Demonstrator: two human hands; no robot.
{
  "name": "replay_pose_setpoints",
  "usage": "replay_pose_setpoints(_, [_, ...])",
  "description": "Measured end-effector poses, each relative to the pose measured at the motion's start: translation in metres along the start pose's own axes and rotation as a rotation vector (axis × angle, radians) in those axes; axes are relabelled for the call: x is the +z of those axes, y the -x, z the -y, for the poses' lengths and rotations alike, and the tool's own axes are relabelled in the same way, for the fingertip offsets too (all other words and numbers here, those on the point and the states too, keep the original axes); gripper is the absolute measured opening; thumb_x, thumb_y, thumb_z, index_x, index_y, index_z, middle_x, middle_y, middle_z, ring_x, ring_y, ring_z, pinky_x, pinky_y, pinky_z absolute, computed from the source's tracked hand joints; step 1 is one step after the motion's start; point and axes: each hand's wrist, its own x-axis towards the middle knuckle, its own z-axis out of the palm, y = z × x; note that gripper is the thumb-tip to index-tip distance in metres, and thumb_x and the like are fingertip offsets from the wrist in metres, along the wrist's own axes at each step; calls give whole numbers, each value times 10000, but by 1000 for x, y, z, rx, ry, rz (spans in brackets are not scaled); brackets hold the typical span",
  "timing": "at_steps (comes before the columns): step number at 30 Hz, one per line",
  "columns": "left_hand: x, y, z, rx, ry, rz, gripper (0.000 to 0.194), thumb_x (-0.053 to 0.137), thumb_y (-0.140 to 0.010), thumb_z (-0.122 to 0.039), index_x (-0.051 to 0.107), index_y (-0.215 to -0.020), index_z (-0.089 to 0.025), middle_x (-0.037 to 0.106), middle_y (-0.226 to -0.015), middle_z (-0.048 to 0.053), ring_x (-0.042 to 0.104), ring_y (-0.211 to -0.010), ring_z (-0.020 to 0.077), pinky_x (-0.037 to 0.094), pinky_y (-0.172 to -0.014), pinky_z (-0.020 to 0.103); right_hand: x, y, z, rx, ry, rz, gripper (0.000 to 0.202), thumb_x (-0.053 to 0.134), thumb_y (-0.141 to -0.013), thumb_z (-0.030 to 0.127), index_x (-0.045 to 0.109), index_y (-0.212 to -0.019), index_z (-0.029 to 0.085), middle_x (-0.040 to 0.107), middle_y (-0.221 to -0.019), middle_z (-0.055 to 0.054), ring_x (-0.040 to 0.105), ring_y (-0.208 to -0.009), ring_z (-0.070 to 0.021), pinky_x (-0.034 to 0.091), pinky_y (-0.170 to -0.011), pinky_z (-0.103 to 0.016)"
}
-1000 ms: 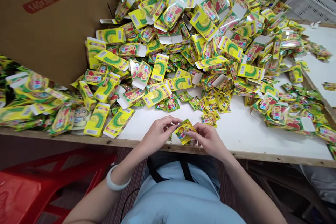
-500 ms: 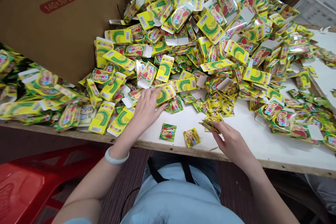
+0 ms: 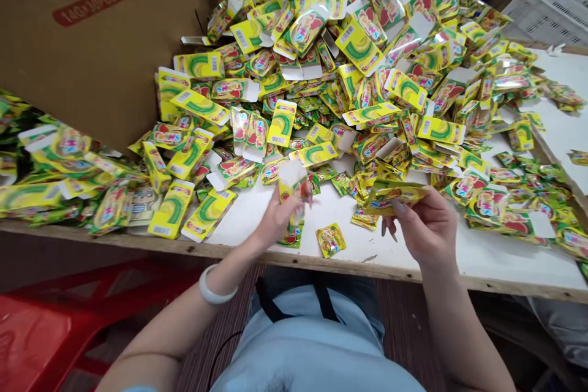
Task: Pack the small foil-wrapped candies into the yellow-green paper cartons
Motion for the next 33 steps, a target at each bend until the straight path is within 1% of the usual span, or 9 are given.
replay_pose_setpoints(4, [32, 24, -12, -298, 312, 318, 381, 722, -695, -487, 532, -807, -176, 536, -665, -20, 501, -578, 117, 448, -579, 270, 30, -12, 4, -26, -83, 77, 137, 717, -873, 308, 636, -964, 244, 592, -812, 21, 528, -504, -82, 454, -406, -215])
replay_pose_setpoints(8, [39, 32, -14, -373, 296, 505, 422, 806, -658, -480, 540, -769, -171, 522, -669, -20, 466, -610, 112, 388, -571, 261, 44, -17, 14, -62, 87, 231, 135, 671, -898, 353, 651, -960, 235, 592, -955, -38, 605, -733, -136, 531, -541, -238])
replay_pose_setpoints(11, [36, 32, -13, -368, 278, 532, 434, 817, -663, -488, 531, -748, -172, 510, -666, -26, 441, -611, 105, 355, -557, 257, 36, -19, 25, -128, 331, 376, 121, 607, -936, 321, 661, -934, 213, 585, -957, -68, 593, -860, -174, 544, -638, -264])
replay_pose_setpoints(16, [35, 29, -13, -330, 247, 597, 364, 810, -700, -372, 528, -816, -173, 526, -716, -40, 446, -631, 95, 388, -595, 250, 17, -20, 40, -223, 634, 659, 127, 528, -981, 203, 634, -913, 188, 581, -929, -66, 571, -819, -154, 487, -672, -252])
replay_pose_setpoints(20, [38, 29, -9, -296, 163, 644, 325, 786, -708, -311, 521, -843, -181, 541, -727, -43, 474, -643, 106, 409, -607, 254, 21, -16, 48, -185, 859, 774, 186, 463, -981, 140, 640, -972, 193, 590, -916, -57, 574, -749, -151, 474, -659, -263])
replay_pose_setpoints(24, [35, 31, -5, -288, 183, 755, 300, 767, -732, -318, 511, -808, -182, 534, -694, -45, 473, -621, 101, 404, -592, 248, 23, -8, 49, -145, 722, 769, 183, 512, -971, 184, 662, -1061, 236, 667, -889, -40, 622, -695, -150, 499, -606, -252])
replay_pose_setpoints(28, [31, 35, -7, -366, 200, 881, 318, 750, -762, -371, 497, -793, -181, 507, -674, -53, 456, -593, 89, 393, -566, 234, 8, 4, 39, -54, 509, 662, 142, 559, -975, 268, 695, -966, 230, 721, -849, -43, 675, -726, -158, 538, -633, -255])
replay_pose_setpoints(30, [34, 40, -7, -370, 227, 899, 343, 775, -738, -367, 503, -838, -184, 523, -696, -51, 475, -606, 94, 411, -582, 237, 2, 14, 33, -15, 438, 740, 219, 505, -1002, 255, 718, -958, 229, 743, -890, -52, 705, -812, -168, 561, -720, -271])
replay_pose_setpoints(33, [45, 49, -3, -383, 209, 881, 460, 822, -690, -382, 530, -984, -184, 579, -780, -31, 544, -680, 125, 462, -646, 257, 1, 29, 31, 66, 397, 900, 286, 438, -1031, 258, 715, -1103, 245, 757, -976, -54, 714, -928, -177, 570, -830, -294])
